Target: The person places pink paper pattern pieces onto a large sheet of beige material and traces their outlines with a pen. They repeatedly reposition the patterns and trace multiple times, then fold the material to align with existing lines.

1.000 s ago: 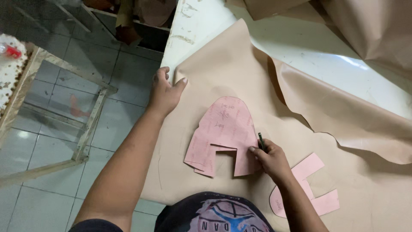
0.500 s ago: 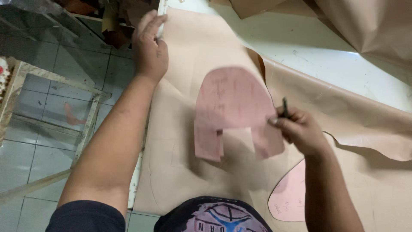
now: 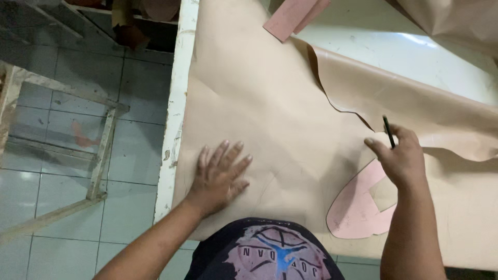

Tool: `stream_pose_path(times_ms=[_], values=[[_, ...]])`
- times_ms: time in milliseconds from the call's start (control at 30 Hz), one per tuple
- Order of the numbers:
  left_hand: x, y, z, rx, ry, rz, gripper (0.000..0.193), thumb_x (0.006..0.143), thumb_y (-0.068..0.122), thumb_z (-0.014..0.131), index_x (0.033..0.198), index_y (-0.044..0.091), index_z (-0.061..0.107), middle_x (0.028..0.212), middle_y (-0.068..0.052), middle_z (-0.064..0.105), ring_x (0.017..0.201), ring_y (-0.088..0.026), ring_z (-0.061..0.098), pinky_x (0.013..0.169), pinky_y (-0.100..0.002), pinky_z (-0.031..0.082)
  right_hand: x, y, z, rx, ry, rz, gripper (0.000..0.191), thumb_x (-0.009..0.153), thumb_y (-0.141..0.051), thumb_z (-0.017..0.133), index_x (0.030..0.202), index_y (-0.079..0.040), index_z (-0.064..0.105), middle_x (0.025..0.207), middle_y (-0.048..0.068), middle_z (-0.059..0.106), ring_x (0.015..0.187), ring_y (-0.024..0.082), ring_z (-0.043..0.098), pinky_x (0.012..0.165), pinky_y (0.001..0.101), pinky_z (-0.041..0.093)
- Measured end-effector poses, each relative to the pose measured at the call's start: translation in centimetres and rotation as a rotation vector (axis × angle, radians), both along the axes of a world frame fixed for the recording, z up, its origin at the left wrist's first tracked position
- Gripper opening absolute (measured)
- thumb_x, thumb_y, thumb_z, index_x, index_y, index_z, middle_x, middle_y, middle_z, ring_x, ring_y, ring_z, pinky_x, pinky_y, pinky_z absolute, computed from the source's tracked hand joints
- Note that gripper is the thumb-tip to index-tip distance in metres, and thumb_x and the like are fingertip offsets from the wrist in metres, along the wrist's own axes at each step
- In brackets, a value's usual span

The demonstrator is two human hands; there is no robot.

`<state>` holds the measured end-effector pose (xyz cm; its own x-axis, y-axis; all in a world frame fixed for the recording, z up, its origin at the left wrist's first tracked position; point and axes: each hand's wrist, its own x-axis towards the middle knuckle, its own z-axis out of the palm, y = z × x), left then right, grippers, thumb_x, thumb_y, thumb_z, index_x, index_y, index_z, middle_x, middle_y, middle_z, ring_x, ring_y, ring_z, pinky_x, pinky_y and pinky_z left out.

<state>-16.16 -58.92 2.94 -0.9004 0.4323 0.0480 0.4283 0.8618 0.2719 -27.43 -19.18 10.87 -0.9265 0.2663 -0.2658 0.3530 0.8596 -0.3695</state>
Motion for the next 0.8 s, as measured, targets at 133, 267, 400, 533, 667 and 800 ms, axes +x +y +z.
stream_pose_path(times_ms=[133, 267, 400, 533, 667, 800], values=[[4.6, -0.2, -1.0, -0.006, -0.053, 0.044, 0.063, 0.098, 0.058, 0.042, 0.155, 0.030, 0.039, 0.169, -0.005, 0.012, 0.154, -0.031, 0.010, 0.120, -0.061, -0.002, 7.4, 4.9, -1.8, 0.217, -0.109, -0.280, 0.084, 0.080, -0.047, 0.086, 0.138, 0.005, 0.055, 0.140, 0.030, 0.052, 0.116, 0.045, 0.060, 0.095, 0.0505, 0.051], [3.5, -2.3, -2.1, -0.023, -0.160, 0.216, 0.061, 0.101, 0.052, 0.046, 0.158, 0.032, 0.041, 0.171, 0.001, 0.018, 0.157, -0.026, 0.014, 0.125, -0.060, 0.002, 13.6, 7.6, -2.4, 0.284, -0.286, -0.502, 0.094, 0.078, -0.053, 0.088, 0.141, 0.006, 0.051, 0.140, 0.031, 0.052, 0.118, 0.046, 0.060, 0.097, 0.0537, 0.051], [4.0, 0.2, -1.7, -0.051, -0.123, 0.329, 0.066, 0.097, 0.052, 0.056, 0.154, 0.022, 0.043, 0.168, -0.009, 0.023, 0.156, -0.036, 0.014, 0.119, -0.069, 0.003, 17.8, 6.9, -4.2, 0.108, -0.392, -0.678, 0.100, 0.077, -0.060, 0.081, 0.143, 0.009, 0.050, 0.120, 0.037, 0.073, 0.110, 0.045, 0.074, 0.098, 0.0512, 0.056], [5.6, 5.4, -1.3, 0.290, -0.067, -0.045, 0.068, 0.095, 0.052, 0.059, 0.154, 0.023, 0.042, 0.168, -0.014, 0.023, 0.157, -0.036, 0.012, 0.121, -0.068, 0.004, 18.3, 5.9, -5.9, 0.192, -0.254, -0.635, 0.106, 0.074, -0.061, 0.088, 0.141, 0.011, 0.048, 0.139, 0.034, 0.050, 0.120, 0.046, 0.059, 0.098, 0.0525, 0.052], [6.3, 8.9, -2.2, 0.159, -0.034, -0.302, 0.063, 0.094, 0.053, 0.055, 0.152, 0.029, 0.046, 0.168, -0.007, 0.025, 0.156, -0.031, 0.013, 0.120, -0.068, 0.003, 17.4, 4.8, -7.2, 0.055, -0.122, -0.756, 0.106, 0.069, -0.052, 0.092, 0.143, 0.009, 0.045, 0.139, 0.027, 0.046, 0.119, 0.042, 0.059, 0.098, 0.0456, 0.054], [6.5, 9.2, -3.3, 0.065, -0.026, -0.326, 0.061, 0.097, 0.052, 0.049, 0.153, 0.027, 0.046, 0.166, -0.006, 0.028, 0.155, -0.030, 0.018, 0.120, -0.065, 0.004, 17.0, 3.3, -7.4, 0.052, 0.173, -0.477, 0.097, 0.065, -0.048, 0.096, 0.136, 0.003, 0.053, 0.132, 0.021, 0.052, 0.118, 0.037, 0.057, 0.102, 0.0425, 0.049]])
